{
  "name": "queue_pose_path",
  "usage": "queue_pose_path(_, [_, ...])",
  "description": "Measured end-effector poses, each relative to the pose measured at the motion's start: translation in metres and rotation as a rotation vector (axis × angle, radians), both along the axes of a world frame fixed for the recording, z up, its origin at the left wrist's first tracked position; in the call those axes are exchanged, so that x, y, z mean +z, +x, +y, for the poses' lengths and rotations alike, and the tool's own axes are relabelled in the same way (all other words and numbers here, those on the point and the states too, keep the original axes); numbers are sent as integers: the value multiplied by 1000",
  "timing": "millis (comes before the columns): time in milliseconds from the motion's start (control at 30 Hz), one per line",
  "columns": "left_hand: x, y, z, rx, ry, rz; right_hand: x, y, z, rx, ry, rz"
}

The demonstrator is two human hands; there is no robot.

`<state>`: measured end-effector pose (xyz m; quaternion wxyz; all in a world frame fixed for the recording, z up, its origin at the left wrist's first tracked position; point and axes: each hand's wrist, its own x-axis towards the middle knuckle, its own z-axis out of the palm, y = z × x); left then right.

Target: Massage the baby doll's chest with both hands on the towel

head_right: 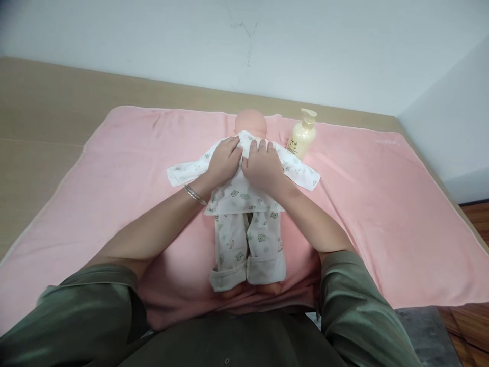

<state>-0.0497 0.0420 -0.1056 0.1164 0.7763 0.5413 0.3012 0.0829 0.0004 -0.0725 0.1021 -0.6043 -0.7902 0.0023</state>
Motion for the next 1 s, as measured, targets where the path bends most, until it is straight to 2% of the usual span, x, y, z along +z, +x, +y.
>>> queue_pose_path(233, [-5,11,-17,35,69,6,-4,18,29,-90,-29,117])
queue_pose_path(400, [-6,9,-19,40,56,-25,-11,16,30,-102,19,108])
queue_pose_path(633, [-2,13,-29,46,111,19,-6,28,37,28,-90,118])
queue_pose_path(700, [1,12,-25,46,72,28,-5,26,34,25,-91,89])
queue_pose_path(833, [7,3,-9,31,-45,38,-1,10,11,-12,19,-23])
queue_pose_path(933, [10,0,-3,13,-68,60,5,3,-6,109,59,-169])
queue_pose_path(1000, [11,3,-8,27,-42,107,8,4,-6,165,29,-217])
